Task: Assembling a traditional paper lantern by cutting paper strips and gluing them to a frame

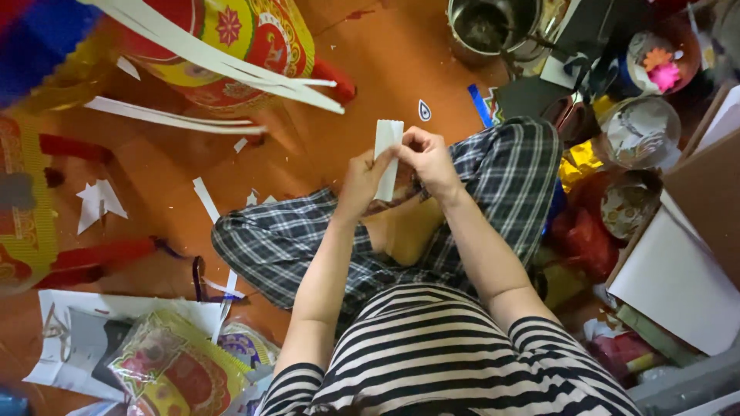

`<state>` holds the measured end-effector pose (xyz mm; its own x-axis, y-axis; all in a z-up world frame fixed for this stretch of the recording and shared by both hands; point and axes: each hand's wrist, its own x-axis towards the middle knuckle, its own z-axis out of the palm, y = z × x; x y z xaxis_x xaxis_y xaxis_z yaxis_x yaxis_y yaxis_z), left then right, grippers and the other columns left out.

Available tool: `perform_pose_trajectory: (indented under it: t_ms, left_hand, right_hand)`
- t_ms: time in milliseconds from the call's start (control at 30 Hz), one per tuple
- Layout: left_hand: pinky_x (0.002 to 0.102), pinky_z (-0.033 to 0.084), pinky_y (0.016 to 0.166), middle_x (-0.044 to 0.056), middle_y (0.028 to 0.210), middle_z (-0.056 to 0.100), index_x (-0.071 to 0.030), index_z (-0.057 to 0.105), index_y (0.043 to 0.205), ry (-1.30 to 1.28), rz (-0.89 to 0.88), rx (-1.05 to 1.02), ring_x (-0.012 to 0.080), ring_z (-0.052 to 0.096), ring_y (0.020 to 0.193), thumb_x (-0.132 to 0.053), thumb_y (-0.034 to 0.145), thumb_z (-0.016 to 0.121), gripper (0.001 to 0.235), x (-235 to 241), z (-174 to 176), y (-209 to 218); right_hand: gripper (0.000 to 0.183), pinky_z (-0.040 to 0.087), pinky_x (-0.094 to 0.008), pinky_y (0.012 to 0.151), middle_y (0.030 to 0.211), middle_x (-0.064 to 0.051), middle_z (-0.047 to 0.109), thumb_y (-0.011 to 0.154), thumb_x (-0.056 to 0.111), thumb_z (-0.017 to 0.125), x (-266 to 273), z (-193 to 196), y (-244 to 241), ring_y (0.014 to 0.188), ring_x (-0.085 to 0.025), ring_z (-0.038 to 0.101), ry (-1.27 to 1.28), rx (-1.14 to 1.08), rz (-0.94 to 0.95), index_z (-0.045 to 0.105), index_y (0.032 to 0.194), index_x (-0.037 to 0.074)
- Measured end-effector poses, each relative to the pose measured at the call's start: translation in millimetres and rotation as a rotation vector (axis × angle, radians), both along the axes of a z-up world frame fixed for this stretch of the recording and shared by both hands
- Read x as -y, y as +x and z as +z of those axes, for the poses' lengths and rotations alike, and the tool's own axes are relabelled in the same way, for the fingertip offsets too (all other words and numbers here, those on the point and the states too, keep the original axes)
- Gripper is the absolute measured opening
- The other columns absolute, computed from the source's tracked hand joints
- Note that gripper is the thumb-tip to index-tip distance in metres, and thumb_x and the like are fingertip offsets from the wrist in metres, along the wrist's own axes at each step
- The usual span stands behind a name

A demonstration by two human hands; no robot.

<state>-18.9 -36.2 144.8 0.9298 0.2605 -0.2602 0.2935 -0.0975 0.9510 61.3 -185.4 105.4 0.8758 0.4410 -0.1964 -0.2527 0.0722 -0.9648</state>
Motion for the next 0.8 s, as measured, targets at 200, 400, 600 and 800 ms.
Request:
perform_pose_trajectory:
  t_ms: [200, 400, 600, 800]
  left_hand:
    - [0.017, 0.031, 0.05, -0.014, 0.055, 0.051, -0.019, 0.061, 0.068, -0.082, -0.042, 0.013, 0.0015, 0.042, 0.052, -0.027, 0.107, 0.075, 0.042, 0.2, -2.2, -2.0]
    - [0.015, 0.042, 0.053, -0.012, 0.065, 0.065, -0.02, 0.072, 0.078, -0.227, 0.0, -0.081, -0.001, 0.056, 0.057, -0.028, 0.105, 0.076, 0.029, 13.2, -25.5, -0.3]
    - [0.027, 0.06, 0.084, -0.001, 0.091, 0.08, -0.014, 0.083, 0.101, -0.342, 0.306, 0.128, 0.0074, 0.069, 0.085, -0.034, 0.109, 0.073, 0.023, 29.2, -16.0, 25.9]
    - [0.037, 0.063, 0.093, 0.007, 0.113, 0.078, -0.005, 0.074, 0.124, -0.549, 0.38, 0.079, 0.0175, 0.075, 0.099, -0.028, 0.105, 0.079, 0.03, 19.3, -16.6, 22.5]
  right_hand:
    - [0.009, 0.044, -0.018, 0.057, 0.071, 0.003, 0.062, 0.096, 0.005, 0.084, -3.8, 10.0, -1.4, 0.066, -0.003, 0.053, 0.06, -0.011, -0.15, 0.076, 0.094, 0.007]
    - [0.028, 0.031, -0.021, 0.043, 0.051, -0.004, 0.046, 0.098, 0.009, 0.079, 1.9, 1.4, 7.8, 0.042, -0.007, 0.041, 0.173, -0.13, -0.323, 0.062, 0.076, 0.008]
    - [0.01, 0.06, -0.032, 0.078, 0.097, -0.009, 0.073, 0.11, 0.007, 0.066, 1.5, 9.6, 1.5, 0.093, -0.015, 0.065, -0.056, 0.208, -0.09, 0.074, 0.115, 0.006]
    - [0.019, 0.054, -0.032, 0.079, 0.084, -0.005, 0.069, 0.107, 0.014, 0.072, -4.5, 20.6, -6.4, 0.082, -0.015, 0.066, -0.102, 0.366, -0.134, 0.074, 0.089, 0.012]
